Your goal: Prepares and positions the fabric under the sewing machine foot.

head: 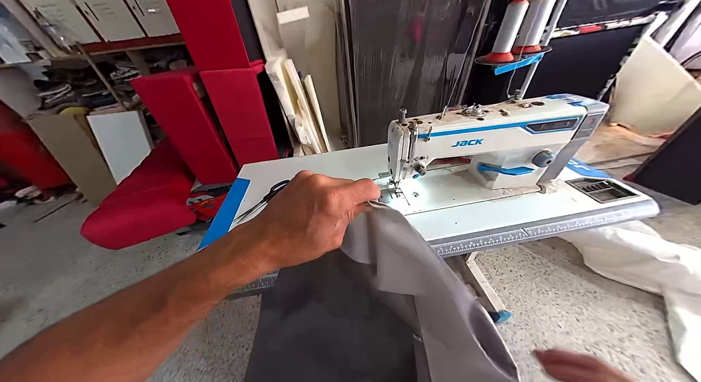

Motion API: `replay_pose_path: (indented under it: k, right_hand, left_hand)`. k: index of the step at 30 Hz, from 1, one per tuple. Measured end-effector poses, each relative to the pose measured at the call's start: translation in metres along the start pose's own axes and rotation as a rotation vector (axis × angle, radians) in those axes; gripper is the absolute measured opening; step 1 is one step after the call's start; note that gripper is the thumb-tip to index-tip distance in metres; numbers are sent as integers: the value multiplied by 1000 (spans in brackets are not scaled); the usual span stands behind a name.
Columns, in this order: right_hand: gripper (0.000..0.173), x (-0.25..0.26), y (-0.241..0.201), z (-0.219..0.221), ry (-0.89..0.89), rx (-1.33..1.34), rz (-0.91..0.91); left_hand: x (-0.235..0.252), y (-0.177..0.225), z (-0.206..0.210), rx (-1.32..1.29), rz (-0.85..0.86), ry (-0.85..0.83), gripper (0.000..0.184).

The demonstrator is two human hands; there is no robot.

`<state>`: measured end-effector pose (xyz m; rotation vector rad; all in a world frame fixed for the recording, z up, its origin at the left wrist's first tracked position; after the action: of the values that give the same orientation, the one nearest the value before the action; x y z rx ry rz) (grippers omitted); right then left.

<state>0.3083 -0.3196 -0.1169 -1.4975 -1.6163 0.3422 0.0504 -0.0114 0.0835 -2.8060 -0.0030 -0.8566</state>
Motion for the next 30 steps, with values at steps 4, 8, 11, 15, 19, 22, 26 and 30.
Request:
replay_pose_path:
  k: [4,8,11,15,19,22,26,30]
  right_hand:
    - [35,75,-83,-21,343,80,-127]
    - [70,149,-113,14,342,-9,-141]
    - [59,170,-106,31,403,-179,-138]
    - [18,163,-116,21,539,-185,-189]
    - [23,161,-125,4,295,120,-187]
    - [26,158,-121,22,225,33,-126]
    - [25,165,-91,41,266,-97,-57]
    - [26,182,-63,33,232,-84,-89]
  left_hand:
    - [22,1,-17,-42,47,-6,19]
    - [35,0,-45,-45,90,-20,19]
    - [38,-9,-69,-23,68,6,17]
    - [42,-31,-92,-44,44,16,16]
    - [50,-42,-109,-167,69,-32,12]
    - [51,-45,-105,-187,59,-26,12]
    - [42,-44,-95,-233,22,-61,10]
    - [35,-45,-96,-305,-60,-134,11]
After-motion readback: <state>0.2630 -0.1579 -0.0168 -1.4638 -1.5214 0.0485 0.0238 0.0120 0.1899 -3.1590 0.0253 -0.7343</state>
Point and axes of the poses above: each hand's wrist, its own x-axis towards the middle knuckle, its own z-axis out of the palm, y = z × x, the point moved 3 cm from there along x, towards the middle knuckle, and after that the axes turned 1 degree about x, right-handed, at the moved point
